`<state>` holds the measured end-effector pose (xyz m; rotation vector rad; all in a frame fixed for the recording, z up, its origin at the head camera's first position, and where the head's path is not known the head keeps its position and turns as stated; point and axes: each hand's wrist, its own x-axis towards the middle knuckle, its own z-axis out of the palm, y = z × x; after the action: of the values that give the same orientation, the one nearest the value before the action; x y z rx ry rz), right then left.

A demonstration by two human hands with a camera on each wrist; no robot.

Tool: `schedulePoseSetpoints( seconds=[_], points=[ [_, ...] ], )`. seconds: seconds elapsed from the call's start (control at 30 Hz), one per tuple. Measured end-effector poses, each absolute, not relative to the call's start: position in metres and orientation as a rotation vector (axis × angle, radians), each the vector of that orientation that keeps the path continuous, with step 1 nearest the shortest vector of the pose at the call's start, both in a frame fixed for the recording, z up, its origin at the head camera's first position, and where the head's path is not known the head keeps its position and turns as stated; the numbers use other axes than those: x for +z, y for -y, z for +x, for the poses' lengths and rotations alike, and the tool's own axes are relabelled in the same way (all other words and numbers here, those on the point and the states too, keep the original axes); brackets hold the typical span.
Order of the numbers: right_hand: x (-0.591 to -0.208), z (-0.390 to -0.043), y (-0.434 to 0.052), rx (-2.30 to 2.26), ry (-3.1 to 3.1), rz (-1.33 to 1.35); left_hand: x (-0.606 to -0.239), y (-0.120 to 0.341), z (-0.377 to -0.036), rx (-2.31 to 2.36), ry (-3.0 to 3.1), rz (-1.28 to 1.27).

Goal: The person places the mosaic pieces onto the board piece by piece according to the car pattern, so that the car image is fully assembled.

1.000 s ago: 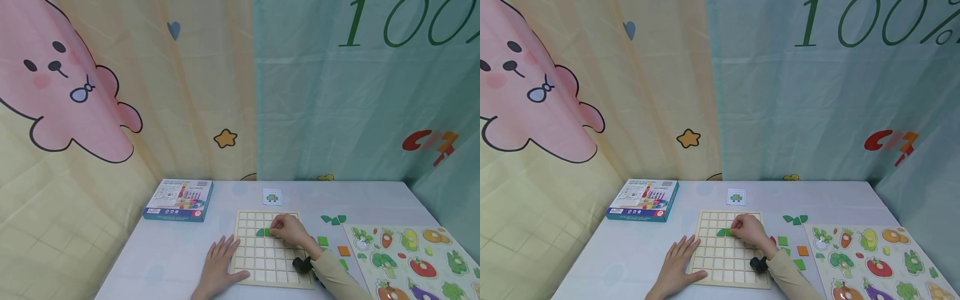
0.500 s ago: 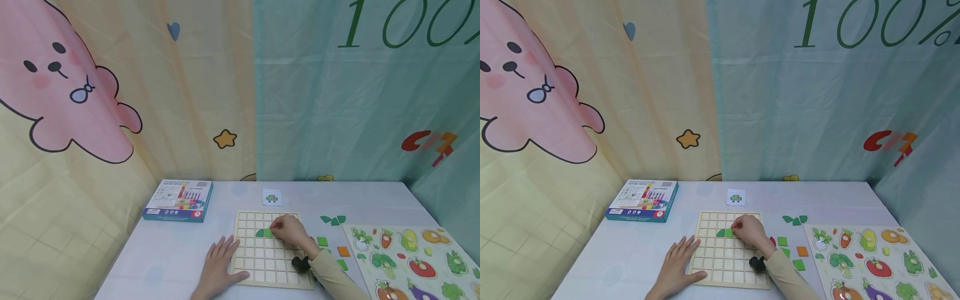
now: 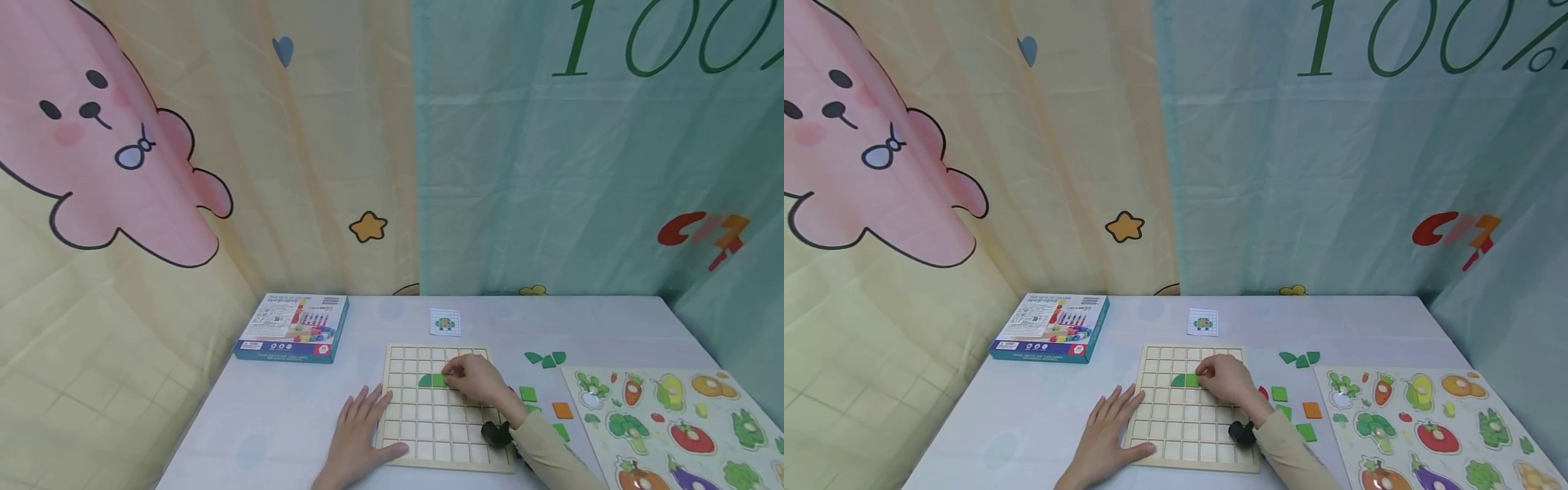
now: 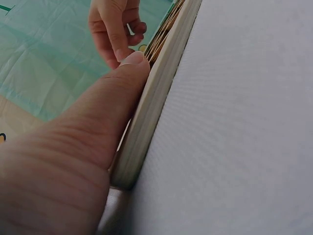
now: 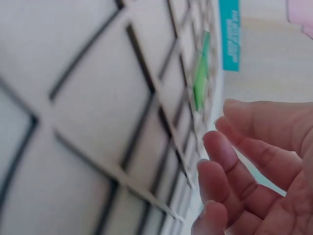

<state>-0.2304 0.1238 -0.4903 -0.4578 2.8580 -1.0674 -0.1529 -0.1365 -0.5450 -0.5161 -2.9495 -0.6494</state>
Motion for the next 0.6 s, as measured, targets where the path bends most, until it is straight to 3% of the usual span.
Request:
schedulePoseSetpoints(
  seconds=[0.33, 0.6],
  points=[
    [-0.464, -0.223, -0.177, -1.145, -2.933, -0.331, -0.546, 0.137, -0.152, -0.655, 2.928, -0.53],
    [-0.471, -0.225, -0.249, -1.06, -3.019, -0.264, -0.543, 0.137, -0.152, -0.662, 2.955, -0.529]
  ],
)
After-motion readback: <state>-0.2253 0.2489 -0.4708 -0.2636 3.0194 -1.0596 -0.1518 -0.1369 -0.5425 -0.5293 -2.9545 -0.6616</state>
